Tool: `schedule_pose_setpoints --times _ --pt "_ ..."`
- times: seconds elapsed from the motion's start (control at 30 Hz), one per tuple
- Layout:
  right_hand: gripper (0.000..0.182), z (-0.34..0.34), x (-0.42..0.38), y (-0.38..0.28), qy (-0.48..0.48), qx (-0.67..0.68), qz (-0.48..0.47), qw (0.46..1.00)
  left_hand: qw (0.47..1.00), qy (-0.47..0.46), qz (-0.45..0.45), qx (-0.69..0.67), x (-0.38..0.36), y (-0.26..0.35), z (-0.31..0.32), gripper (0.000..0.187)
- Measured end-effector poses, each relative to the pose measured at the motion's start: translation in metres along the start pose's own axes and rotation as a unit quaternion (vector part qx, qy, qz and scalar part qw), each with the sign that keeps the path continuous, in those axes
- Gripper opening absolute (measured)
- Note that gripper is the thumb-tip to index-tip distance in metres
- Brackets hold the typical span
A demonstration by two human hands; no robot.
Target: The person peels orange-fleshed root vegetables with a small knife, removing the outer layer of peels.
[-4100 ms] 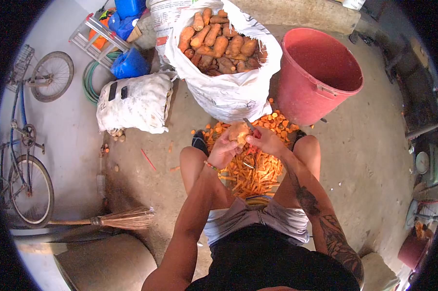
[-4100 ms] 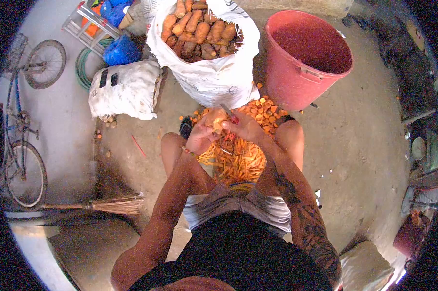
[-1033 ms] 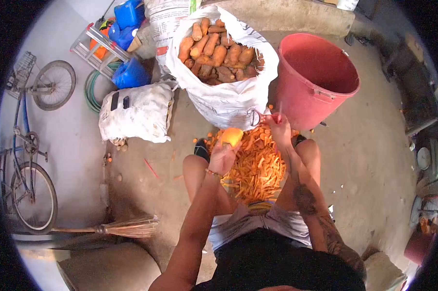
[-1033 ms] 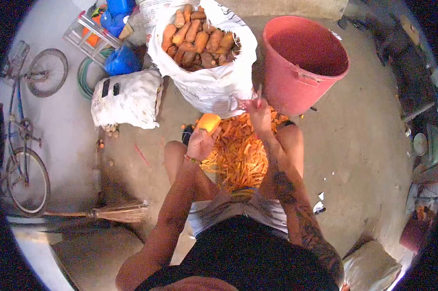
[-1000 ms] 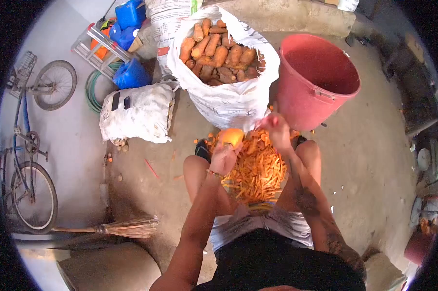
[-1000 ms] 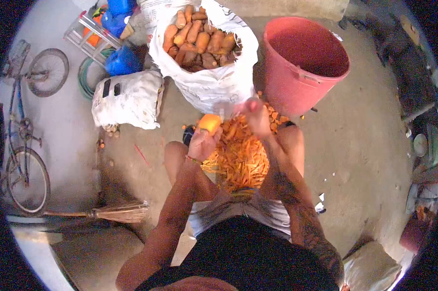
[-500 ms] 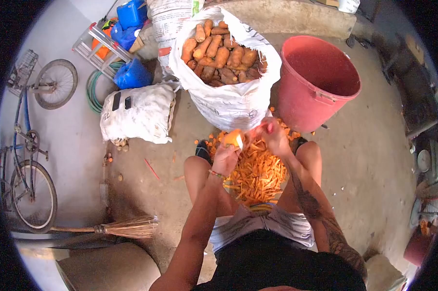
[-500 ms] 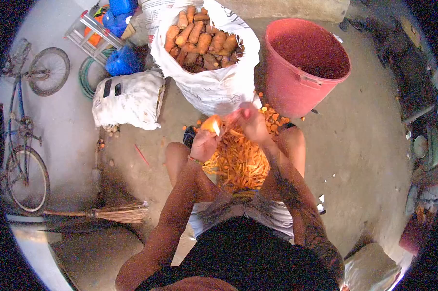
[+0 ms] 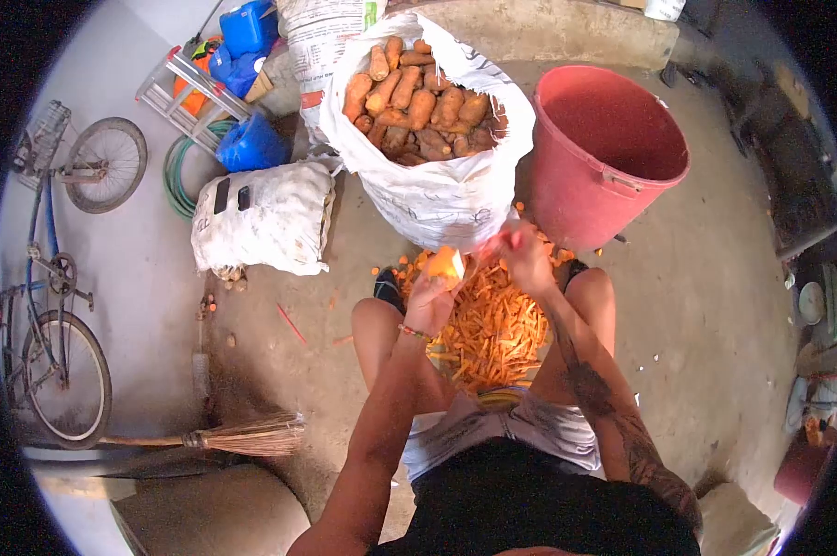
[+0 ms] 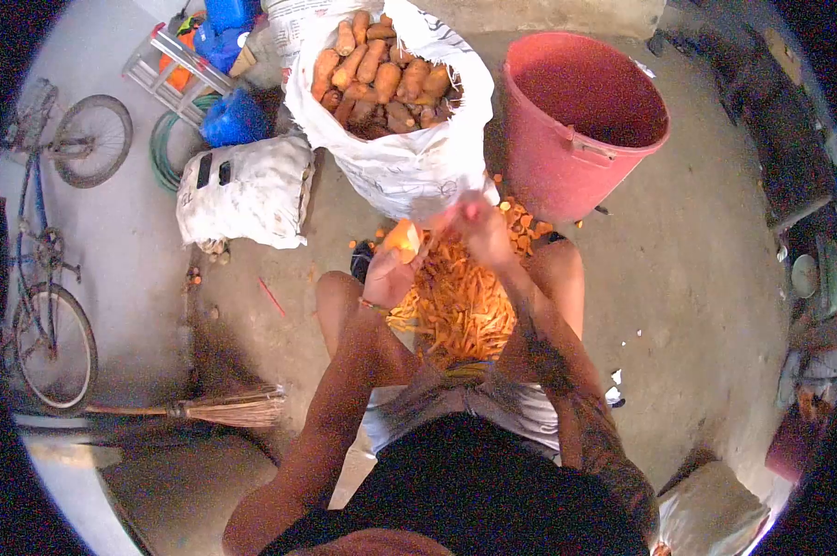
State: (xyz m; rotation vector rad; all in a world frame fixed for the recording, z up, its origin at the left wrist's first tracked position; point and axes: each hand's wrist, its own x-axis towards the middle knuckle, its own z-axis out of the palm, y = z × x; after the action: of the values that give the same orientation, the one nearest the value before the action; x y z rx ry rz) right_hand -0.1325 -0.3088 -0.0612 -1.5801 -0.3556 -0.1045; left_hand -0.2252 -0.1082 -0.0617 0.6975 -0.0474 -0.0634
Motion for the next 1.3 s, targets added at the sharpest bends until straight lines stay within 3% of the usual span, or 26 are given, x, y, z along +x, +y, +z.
schedule_pose_setpoints --times 0.03,0.13,0.17,0.27,0.3,0.4,0.43,0.53,0.57,0.67,0.7,0.8,0.83,0.93,1.07,1.2,1.3 --pt "0.012 0.0 -0.006 -0.048 -0.089 -0.199 0.053 0.975 0.998 -0.05 0.01 0.022 0.004 -0.002 -0.003 0.055" --pt "0.018 -0.004 0.007 0.002 0.078 0.048 0.157 0.983 0.998 -0.046 0.0 -0.037 -0.002 -0.001 0.0 0.056" --pt "0.017 -0.011 0.013 0.008 0.14 0.048 0.154 0.977 0.998 -0.044 -0.005 -0.038 -0.002 -0.001 0.001 0.056" --pt "0.019 -0.006 -0.002 -0.049 -0.062 -0.115 0.064 0.989 0.999 -0.044 -0.005 -0.01 0.0 0.006 0.003 0.056" --pt "0.018 -0.002 -0.004 -0.064 -0.098 -0.129 0.072 0.984 0.999 -0.045 0.002 0.013 -0.001 0.006 0.007 0.056" --pt "0.024 -0.012 0.011 0.022 0.118 -0.01 0.114 0.986 0.999 -0.03 -0.013 -0.009 0.001 0.001 0.003 0.061" --pt "0.017 -0.016 0.014 -0.033 0.117 0.034 0.171 0.978 0.999 -0.031 -0.017 -0.031 -0.002 0.002 0.001 0.062" --pt "0.019 -0.006 -0.002 -0.065 -0.094 -0.107 0.097 0.985 0.996 -0.058 -0.025 -0.062 0.001 0.007 0.002 0.062" --pt "0.018 -0.005 -0.005 -0.049 -0.061 -0.194 0.057 0.977 0.995 -0.07 -0.029 -0.07 0.0 0.005 0.004 0.062" --pt "0.026 -0.029 0.018 0.007 0.111 -0.073 0.172 0.976 0.996 -0.057 -0.004 -0.076 -0.008 0.012 0.017 0.063" --pt "0.02 -0.018 0.019 -0.03 0.124 0.106 0.116 0.98 0.996 -0.057 -0.024 -0.071 -0.006 0.012 0.01 0.066" --pt "0.02 -0.011 0.004 -0.047 -0.091 -0.191 0.076 0.974 0.995 -0.08 -0.021 -0.058 -0.004 0.011 0.021 0.067" --pt "0.022 -0.013 0.006 0.031 -0.063 0.045 0.053 0.996 0.995 -0.093 -0.013 -0.046 -0.004 0.008 0.016 0.067" --pt "0.024 -0.023 0.021 0.016 0.093 -0.13 0.125 0.979 0.997 -0.04 -0.032 -0.051 -0.005 0.011 0.015 0.063" --pt "0.03 -0.022 0.001 -0.021 -0.056 -0.351 0.012 0.935 0.998 0.033 -0.023 0.05 -0.002 0.002 0.002 0.054" --pt "0.062 -0.01 -0.02 -0.044 -0.217 -0.324 0.104 0.915 0.995 0.033 0.0 0.093 0.004 -0.005 0.001 0.054" --pt "0.062 0.0 -0.029 -0.046 -0.21 -0.301 0.062 0.928 0.993 0.04 0.019 0.11 0.005 -0.01 0.002 0.053"
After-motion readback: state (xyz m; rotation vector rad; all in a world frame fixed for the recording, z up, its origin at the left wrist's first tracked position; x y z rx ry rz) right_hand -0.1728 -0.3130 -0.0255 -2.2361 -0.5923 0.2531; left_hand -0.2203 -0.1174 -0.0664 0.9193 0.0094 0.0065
